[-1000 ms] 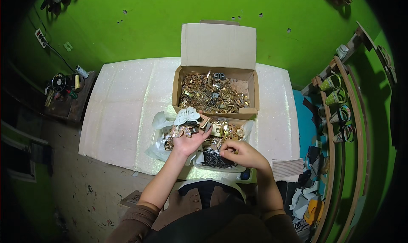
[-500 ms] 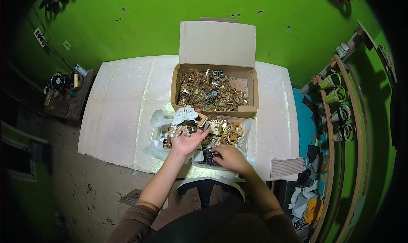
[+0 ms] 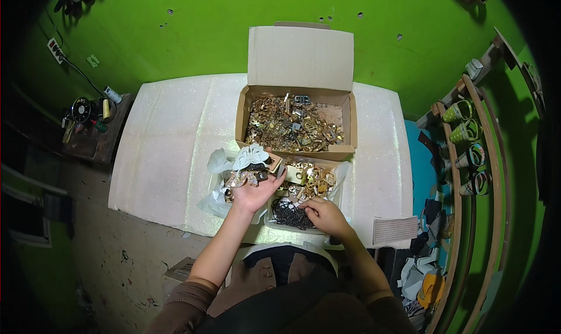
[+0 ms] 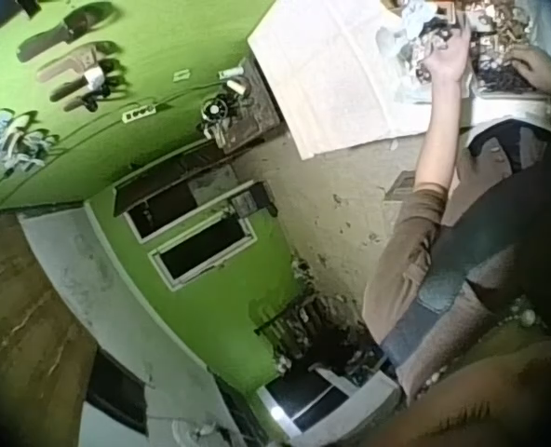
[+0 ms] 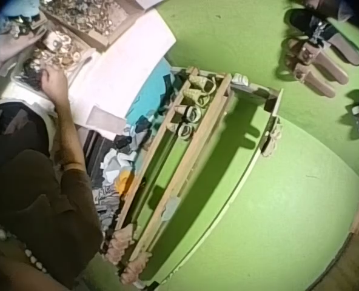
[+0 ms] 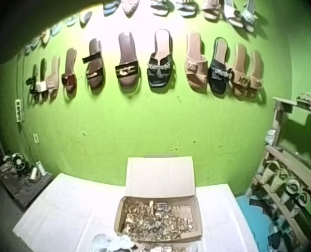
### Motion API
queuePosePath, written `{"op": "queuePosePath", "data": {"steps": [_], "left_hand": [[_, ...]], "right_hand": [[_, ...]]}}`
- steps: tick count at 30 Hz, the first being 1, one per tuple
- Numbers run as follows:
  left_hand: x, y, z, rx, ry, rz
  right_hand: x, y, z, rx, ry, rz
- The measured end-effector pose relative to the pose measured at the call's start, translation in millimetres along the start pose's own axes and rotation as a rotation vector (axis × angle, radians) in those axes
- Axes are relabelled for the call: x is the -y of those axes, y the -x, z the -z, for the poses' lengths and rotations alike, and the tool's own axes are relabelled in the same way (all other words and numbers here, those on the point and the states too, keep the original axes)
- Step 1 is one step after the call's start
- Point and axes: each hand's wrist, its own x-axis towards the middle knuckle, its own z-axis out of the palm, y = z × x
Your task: Sorting various metal buckles and ornaments into different containers.
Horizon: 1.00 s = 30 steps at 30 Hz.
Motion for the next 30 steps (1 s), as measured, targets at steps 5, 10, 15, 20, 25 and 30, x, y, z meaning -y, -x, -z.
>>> {"op": "queuePosePath", "data": {"steps": [5, 10, 15, 20, 25, 30], "left_hand": [[8.5, -3.4, -2.2, 0.014, 0.031, 0.046], [14.1, -2.0, 0.2, 0.033, 0.017, 0.065], [13.9, 1.9, 8.8, 0.109, -0.08, 0.108], [20.5, 2.2, 9.6, 0.138, -0.108, 0.161], [21.9, 2.1, 20.6, 0.073, -0.102, 0.237], [21.8, 3.9, 16.5, -0.055, -0.134, 0.2]], "right_hand": [[-2.5, 0.6, -20.4, 0.199, 0.039, 0.075], [-3.7, -10.7, -52.1, 0.283, 0.144, 0.166], [32.9, -18.8, 7.3, 0.232, -0.007, 0.004], [48.7, -54.6, 42.7, -0.347, -0.156, -0.226], [67.5, -74.1, 62.9, -0.037, 0.055, 0.383], [71.3, -87.2, 55.6, 0.029, 0.037, 0.421]]}}
